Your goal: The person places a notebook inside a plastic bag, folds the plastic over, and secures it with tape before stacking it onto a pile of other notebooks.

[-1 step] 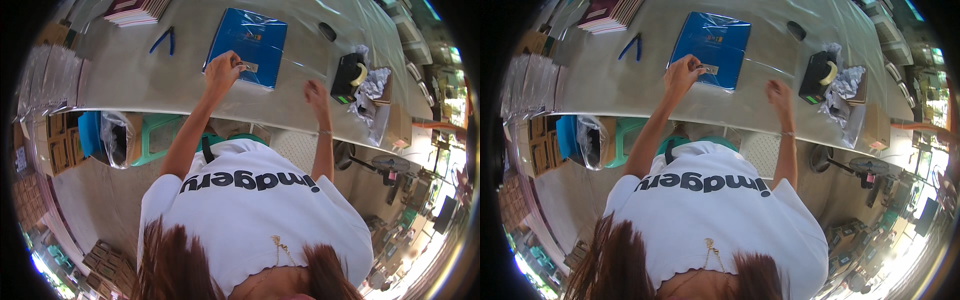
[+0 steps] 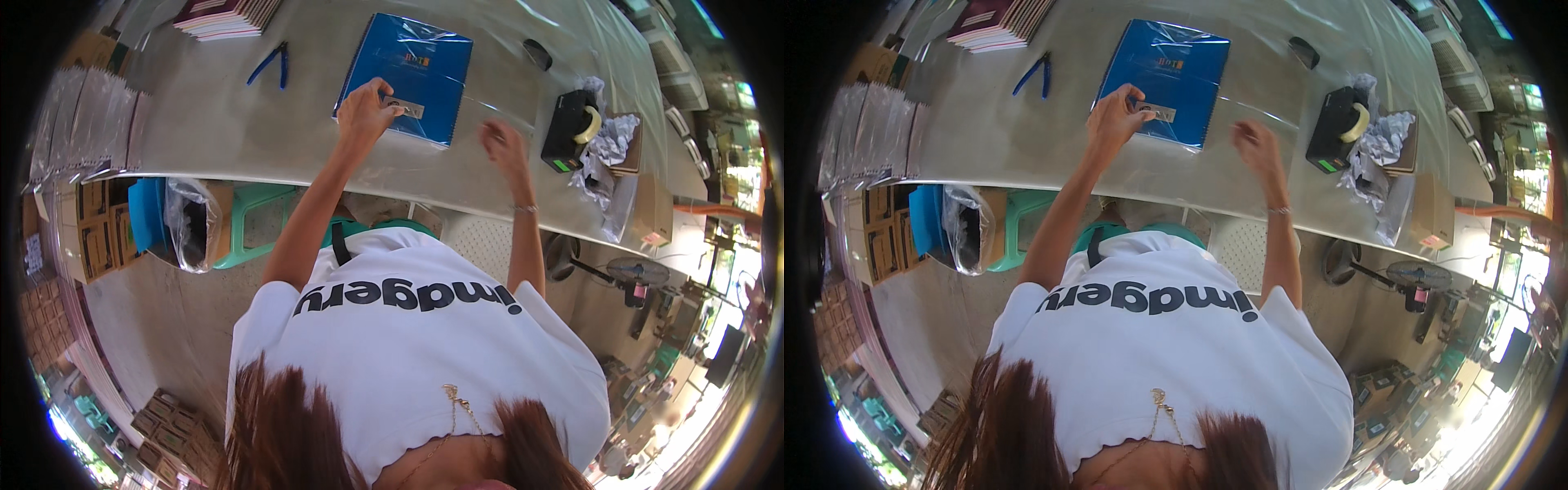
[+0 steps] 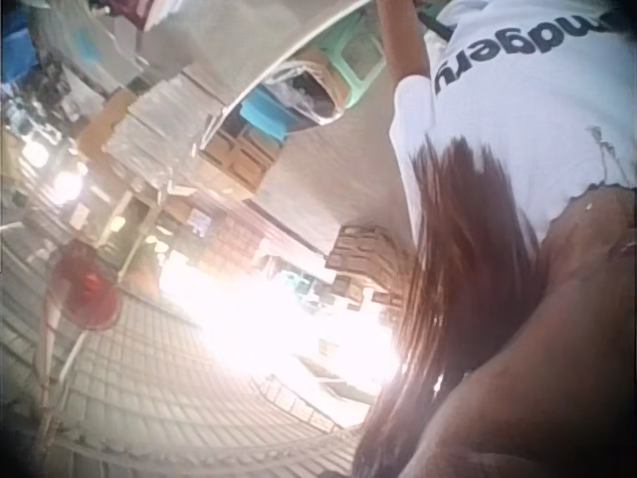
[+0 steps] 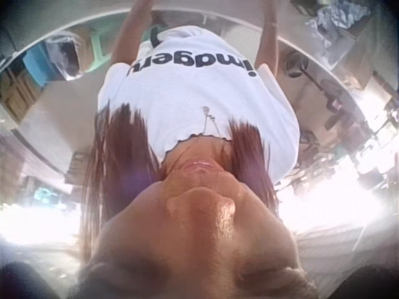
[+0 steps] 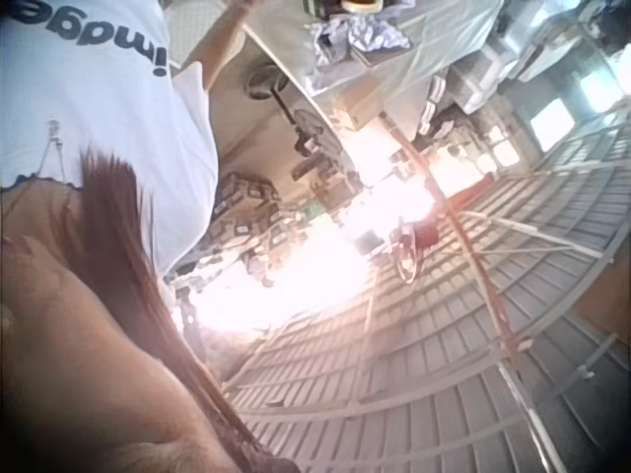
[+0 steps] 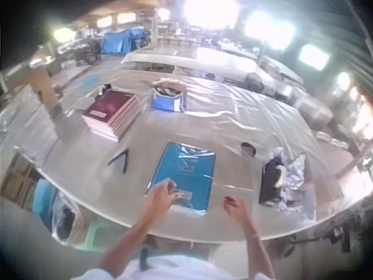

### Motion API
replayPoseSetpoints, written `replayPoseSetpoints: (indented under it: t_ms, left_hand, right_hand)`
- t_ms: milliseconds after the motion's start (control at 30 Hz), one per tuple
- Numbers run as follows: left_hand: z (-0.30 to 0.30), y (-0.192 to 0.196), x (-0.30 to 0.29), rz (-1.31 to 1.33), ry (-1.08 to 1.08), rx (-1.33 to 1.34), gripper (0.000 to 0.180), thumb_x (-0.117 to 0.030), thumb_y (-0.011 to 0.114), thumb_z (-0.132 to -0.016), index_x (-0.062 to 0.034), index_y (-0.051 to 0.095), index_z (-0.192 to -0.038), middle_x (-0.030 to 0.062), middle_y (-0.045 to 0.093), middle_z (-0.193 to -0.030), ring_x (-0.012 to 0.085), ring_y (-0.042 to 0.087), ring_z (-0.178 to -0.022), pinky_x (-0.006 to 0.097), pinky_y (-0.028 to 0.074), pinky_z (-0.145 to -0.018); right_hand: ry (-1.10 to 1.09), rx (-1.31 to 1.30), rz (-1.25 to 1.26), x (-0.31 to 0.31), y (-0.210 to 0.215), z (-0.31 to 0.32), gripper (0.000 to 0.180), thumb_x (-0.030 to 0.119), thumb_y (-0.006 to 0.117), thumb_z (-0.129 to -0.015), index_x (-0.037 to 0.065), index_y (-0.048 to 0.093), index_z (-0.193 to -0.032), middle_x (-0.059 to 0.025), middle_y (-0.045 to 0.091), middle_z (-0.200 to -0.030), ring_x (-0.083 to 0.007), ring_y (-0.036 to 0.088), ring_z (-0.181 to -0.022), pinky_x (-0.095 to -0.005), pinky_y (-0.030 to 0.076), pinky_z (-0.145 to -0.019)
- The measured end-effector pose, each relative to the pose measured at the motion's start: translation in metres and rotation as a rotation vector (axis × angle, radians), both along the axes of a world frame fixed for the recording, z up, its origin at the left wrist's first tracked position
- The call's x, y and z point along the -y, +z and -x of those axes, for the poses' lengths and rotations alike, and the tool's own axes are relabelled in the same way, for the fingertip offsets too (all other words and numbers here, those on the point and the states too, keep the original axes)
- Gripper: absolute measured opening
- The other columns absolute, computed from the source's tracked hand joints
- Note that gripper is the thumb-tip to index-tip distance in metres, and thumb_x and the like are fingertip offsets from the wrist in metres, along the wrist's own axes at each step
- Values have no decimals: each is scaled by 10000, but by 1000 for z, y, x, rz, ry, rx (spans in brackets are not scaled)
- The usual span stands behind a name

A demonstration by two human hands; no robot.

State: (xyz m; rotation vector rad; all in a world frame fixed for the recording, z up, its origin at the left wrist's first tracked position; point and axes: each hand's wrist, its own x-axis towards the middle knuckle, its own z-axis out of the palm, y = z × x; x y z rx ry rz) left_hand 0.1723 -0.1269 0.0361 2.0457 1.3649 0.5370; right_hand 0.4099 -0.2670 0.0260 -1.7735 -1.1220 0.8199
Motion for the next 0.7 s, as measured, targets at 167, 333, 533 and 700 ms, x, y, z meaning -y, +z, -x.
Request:
replayPoseSetpoints:
  t_ms: [167,333,533,700]
  left_hand:
    - [0,12,-13,227,70,-5,557,-311,796,-549,-122,595,-1034,25,626,-719,200,622,-709,348,450,-649]
    - [-8,22,-7,238,71,-37,474,-259,816,-615,-134,587,-1010,41,669,-834,223,655,-834,357,483,-702]
    - [10,-20,29,-386,-157,-58,454,-275,673,-798,-198,550,-1227,67,500,-1260,235,468,-1167,482,356,-965]
    - [38,-10,58,-562,-62,-305,599,-278,631,-856,-234,393,-1404,108,326,-1429,339,251,-1345,571,176,-1083]
  right_hand:
    - [492,213,12,-82,27,49,154,190,668,-848,46,636,-893,-45,635,-712,-128,603,-671,-276,466,-610]
    - [595,449,161,-109,17,47,217,265,699,-815,51,670,-830,-46,663,-707,-153,645,-690,-302,484,-610]
    - [640,379,530,-134,42,50,438,420,715,-777,-13,661,-742,-112,677,-719,-226,669,-703,-369,524,-637]
    - [577,1020,407,-127,51,50,563,562,682,-740,-1,679,-770,-125,683,-771,-267,679,-752,-400,521,-634]
